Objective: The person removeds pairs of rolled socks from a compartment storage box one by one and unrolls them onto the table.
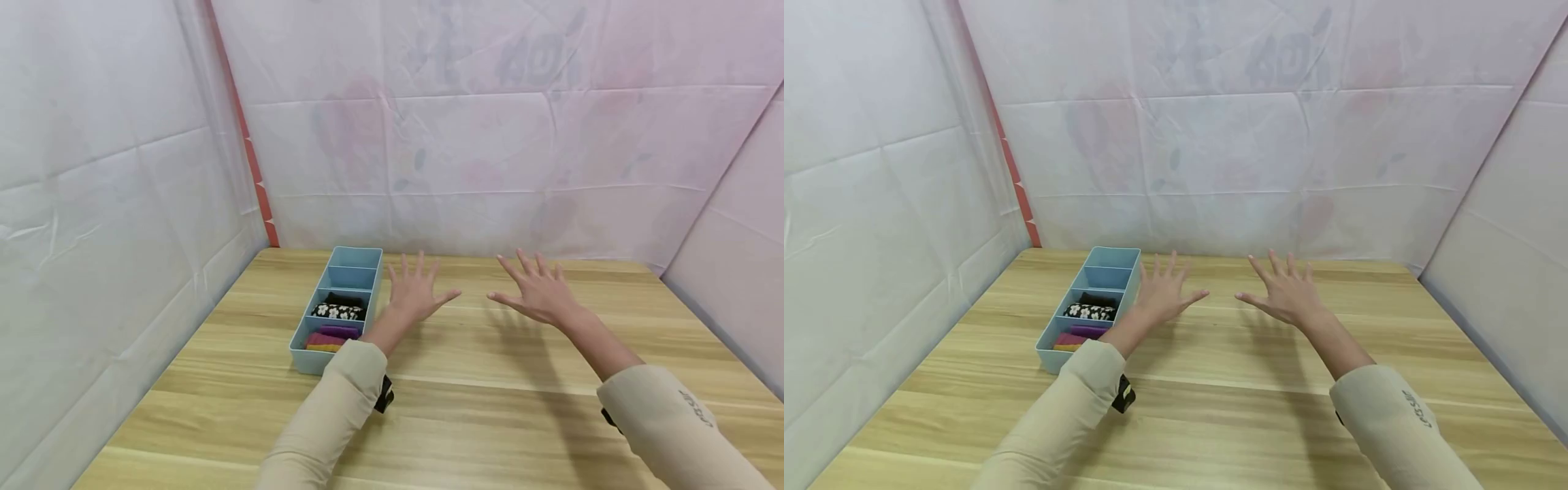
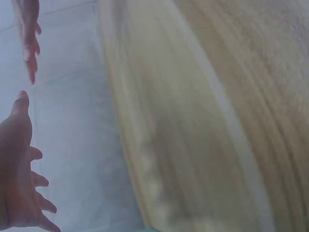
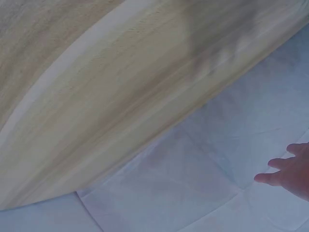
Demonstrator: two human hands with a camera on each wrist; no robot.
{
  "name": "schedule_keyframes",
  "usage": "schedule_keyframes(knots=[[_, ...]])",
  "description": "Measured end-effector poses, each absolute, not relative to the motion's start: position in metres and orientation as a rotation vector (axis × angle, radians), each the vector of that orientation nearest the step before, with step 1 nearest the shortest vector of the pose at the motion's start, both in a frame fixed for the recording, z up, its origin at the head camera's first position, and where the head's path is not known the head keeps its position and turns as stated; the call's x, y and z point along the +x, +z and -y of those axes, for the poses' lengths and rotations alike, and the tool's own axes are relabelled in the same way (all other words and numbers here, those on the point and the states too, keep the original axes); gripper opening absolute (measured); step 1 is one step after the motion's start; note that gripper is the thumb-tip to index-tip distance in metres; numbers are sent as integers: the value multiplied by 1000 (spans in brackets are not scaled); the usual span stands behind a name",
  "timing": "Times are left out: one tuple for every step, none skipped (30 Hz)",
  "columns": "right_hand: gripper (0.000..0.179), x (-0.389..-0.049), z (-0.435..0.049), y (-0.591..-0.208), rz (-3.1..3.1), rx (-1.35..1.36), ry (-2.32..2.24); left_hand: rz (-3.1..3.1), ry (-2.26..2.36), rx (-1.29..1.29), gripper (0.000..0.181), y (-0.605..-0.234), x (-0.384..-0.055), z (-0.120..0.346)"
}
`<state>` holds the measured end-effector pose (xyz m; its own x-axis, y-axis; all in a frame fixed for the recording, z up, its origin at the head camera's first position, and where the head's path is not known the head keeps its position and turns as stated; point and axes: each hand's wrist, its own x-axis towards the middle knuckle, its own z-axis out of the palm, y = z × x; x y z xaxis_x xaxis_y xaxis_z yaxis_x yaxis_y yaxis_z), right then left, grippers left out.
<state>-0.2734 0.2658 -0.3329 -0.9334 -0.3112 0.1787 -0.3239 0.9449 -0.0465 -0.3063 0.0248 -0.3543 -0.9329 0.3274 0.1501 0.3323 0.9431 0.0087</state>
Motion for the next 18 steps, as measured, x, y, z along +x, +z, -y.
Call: schedule_keyframes(knots=[[83,-273,-265,-331,2929,484,110,2938,-52,-511,84,-351,-306,-23],[83,-273,-263,-329,2930,486,108,2929,-55,-516,85,-348,-305,-22],[83,-272,-262,-327,2931,488,107,2928,-61,-521,85,-345,-304,-21],[83,-272,-260,-325,2932,491,106,2929,-58,-525,85,-343,-303,-19],[84,-272,-258,-323,2930,496,101,2933,-55,-527,85,-340,-302,-17],[84,-272,-257,-321,2927,500,95,2940,-58,-531,85,-337,-301,-15],[84,-272,-255,-319,2924,505,89,2946,-59,-535,84,-334,-299,-12],[84,-271,-253,-317,2921,511,80,2951,-57,-539,84,-332,-298,-10],[84,-271,-250,-314,2915,518,71,2950,-51,-546,84,-330,-296,-7],[85,-270,-247,-312,2911,526,61,2946,-47,-551,83,-328,-295,-3],[85,-270,-244,-310,2907,537,53,2937,-43,-558,83,-326,-293,0],[85,-269,-241,-307,2901,549,48,2927,-50,-567,82,-324,-292,4],[85,-268,-237,-305,2896,565,47,2917,-51,-575,82,-323,-290,7],[84,-268,-233,-303,2893,579,45,2906,-52,-583,82,-322,-289,11],[84,-267,-229,-301,2888,595,43,2895,-62,-592,82,-321,-287,16],[84,-267,-225,-299,2883,610,37,2889,-75,-598,81,-320,-286,20],[84,-266,-220,-298,2879,625,37,2883,-93,-606,81,-320,-284,24],[84,-266,-216,-297,2876,638,35,2881,-114,-612,81,-319,-283,29]])
